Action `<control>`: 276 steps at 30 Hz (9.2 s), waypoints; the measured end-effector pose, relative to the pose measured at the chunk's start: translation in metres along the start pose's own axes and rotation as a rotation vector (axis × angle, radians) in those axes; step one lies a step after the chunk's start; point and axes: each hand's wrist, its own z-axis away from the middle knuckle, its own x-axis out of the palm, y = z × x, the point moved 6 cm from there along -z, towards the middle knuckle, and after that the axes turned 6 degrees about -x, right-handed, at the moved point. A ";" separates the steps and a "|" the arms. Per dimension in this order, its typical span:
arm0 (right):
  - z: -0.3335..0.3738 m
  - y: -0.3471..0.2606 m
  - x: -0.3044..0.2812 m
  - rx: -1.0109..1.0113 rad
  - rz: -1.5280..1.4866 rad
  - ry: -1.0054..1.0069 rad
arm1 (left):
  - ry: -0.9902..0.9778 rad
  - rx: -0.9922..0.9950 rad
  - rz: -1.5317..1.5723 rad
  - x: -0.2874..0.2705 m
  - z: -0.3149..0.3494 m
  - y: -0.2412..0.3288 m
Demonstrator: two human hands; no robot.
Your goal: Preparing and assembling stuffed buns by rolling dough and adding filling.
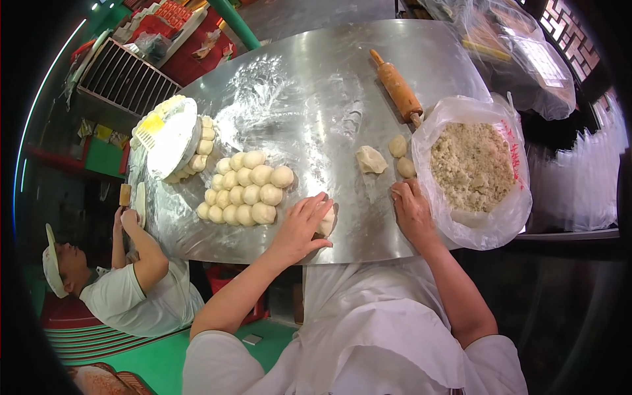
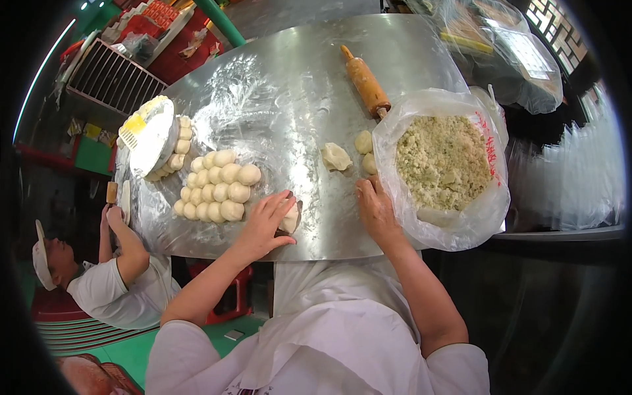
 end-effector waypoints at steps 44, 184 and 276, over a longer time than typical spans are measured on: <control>-0.045 0.022 -0.149 0.145 0.698 0.126 | 0.202 -0.634 1.688 0.021 0.013 -0.040; -0.029 -0.047 -0.006 0.107 -0.033 -0.235 | -0.087 -0.462 1.335 -0.018 -0.069 -0.053; -0.003 0.062 -0.121 0.183 0.544 -0.153 | 0.096 -0.598 1.444 0.032 -0.063 -0.015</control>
